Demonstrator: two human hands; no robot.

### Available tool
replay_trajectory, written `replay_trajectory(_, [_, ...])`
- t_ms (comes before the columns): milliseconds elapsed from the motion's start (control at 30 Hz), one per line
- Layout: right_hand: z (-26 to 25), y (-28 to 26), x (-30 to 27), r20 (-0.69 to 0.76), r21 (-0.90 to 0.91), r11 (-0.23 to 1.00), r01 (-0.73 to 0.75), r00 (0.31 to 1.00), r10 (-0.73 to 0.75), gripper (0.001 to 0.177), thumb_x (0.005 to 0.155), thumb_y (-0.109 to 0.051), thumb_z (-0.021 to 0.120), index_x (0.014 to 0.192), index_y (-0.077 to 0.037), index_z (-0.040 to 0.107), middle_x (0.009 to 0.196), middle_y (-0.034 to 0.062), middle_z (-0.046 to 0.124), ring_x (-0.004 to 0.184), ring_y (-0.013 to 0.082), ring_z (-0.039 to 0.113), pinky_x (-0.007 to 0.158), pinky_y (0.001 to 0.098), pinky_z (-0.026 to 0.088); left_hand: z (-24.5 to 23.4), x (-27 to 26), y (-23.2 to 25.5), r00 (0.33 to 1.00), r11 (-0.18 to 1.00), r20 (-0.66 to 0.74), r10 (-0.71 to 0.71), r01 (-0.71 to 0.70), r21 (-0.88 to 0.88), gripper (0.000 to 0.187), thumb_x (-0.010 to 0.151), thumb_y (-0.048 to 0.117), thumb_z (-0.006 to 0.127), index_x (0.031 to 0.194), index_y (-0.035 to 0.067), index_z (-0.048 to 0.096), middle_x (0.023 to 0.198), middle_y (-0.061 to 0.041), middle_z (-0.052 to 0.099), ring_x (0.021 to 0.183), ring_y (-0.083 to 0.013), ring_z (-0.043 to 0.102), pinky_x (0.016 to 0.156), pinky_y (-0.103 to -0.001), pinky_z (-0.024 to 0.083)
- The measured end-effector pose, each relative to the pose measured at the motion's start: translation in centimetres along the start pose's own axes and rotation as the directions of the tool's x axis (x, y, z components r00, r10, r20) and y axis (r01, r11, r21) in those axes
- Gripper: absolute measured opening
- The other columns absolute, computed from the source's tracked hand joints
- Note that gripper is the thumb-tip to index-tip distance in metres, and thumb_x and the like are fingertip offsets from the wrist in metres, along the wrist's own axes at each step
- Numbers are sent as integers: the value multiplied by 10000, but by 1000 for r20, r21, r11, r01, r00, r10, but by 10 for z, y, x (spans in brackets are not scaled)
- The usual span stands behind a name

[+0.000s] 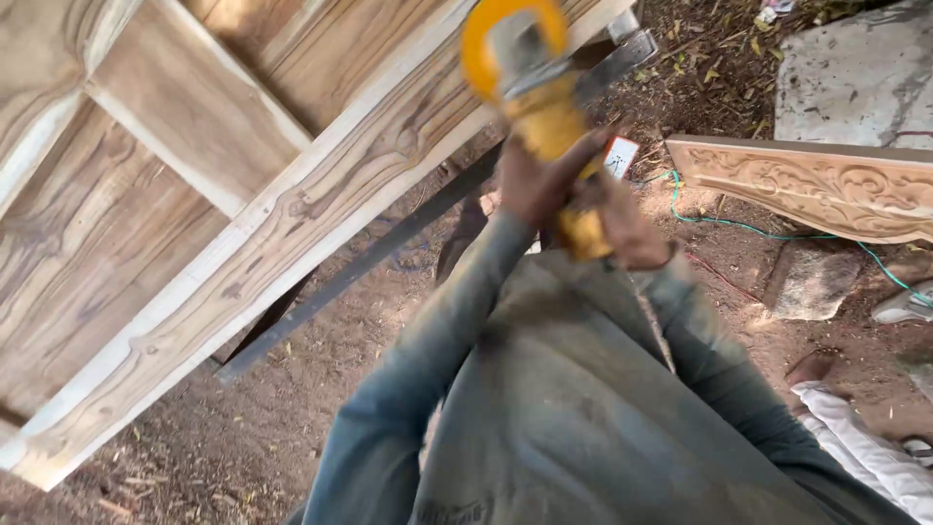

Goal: Sanding a large wooden door using a handheld power sander.

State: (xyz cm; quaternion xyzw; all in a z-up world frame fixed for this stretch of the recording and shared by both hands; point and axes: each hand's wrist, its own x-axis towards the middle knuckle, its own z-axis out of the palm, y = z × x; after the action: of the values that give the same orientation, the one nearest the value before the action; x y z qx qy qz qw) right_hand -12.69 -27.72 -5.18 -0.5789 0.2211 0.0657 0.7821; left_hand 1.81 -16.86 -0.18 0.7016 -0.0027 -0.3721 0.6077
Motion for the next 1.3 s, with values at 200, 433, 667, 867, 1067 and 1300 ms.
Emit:
replay_trajectory(200, [-37, -58, -5, -147, 310, 949, -64, 982, 115, 486, 1146, -386, 460, 1487, -40, 445, 1247, 76, 634, 998, 191, 683, 817, 358, 592, 85, 63, -13, 977, 970, 152, 147, -172, 170, 604, 706, 641, 763, 933, 84, 810, 784, -40, 824, 679, -129, 817, 646, -307, 659])
replay_trajectory(433, [0, 12, -24, -39, 145, 987, -72, 996, 78, 431, 1075, -204, 538, 1456, -26, 444, 1268, 85, 597, 1098, 164, 611, 893, 346, 531, 15, -18, -23, 996, 991, 87, 14, -2, -131, 375, 843, 328, 827, 1013, 11, 725, 878, -63, 790, 719, -140, 775, 640, -293, 640])
replay_trajectory(667, [133, 7, -33, 269, -178, 951, -254, 917, 296, 678, 936, -461, 648, 1410, -32, 422, 1098, 132, 683, 910, 209, 668, 782, 355, 528, -107, -134, -81, 943, 964, -286, -168, 97, -249, 258, 903, 110, 776, 1098, -16, 664, 1021, -86, 757, 870, -152, 750, 768, -279, 619])
replay_trajectory(867, [130, 9, -31, 321, -220, 954, -205, 908, 269, 717, 942, -524, 658, 1394, -12, 437, 1115, 192, 685, 1030, 235, 696, 897, 373, 529, -100, -126, -67, 897, 955, -406, -175, 55, -290, 305, 912, 126, 780, 1138, 0, 619, 1017, -43, 701, 864, -125, 685, 747, -273, 568])
replay_trajectory(1067, [36, -30, -20, 131, -152, 987, 41, 991, -21, 631, 1014, -414, 646, 1421, 19, 435, 1269, 161, 624, 1193, 219, 597, 1008, 389, 473, -13, -51, -25, 967, 977, -235, -98, 49, -207, 301, 870, 110, 805, 1086, -17, 638, 971, -73, 727, 813, -142, 699, 721, -281, 566])
replay_trajectory(1300, [-126, -48, -17, -63, 49, 992, -119, 990, 122, 527, 1015, -297, 626, 1404, 17, 456, 1193, 147, 592, 1109, 181, 563, 941, 367, 490, 143, 47, 24, 998, 963, 68, 3, 15, -270, 183, 883, 71, 797, 996, -28, 693, 925, -41, 740, 785, -107, 700, 698, -263, 573])
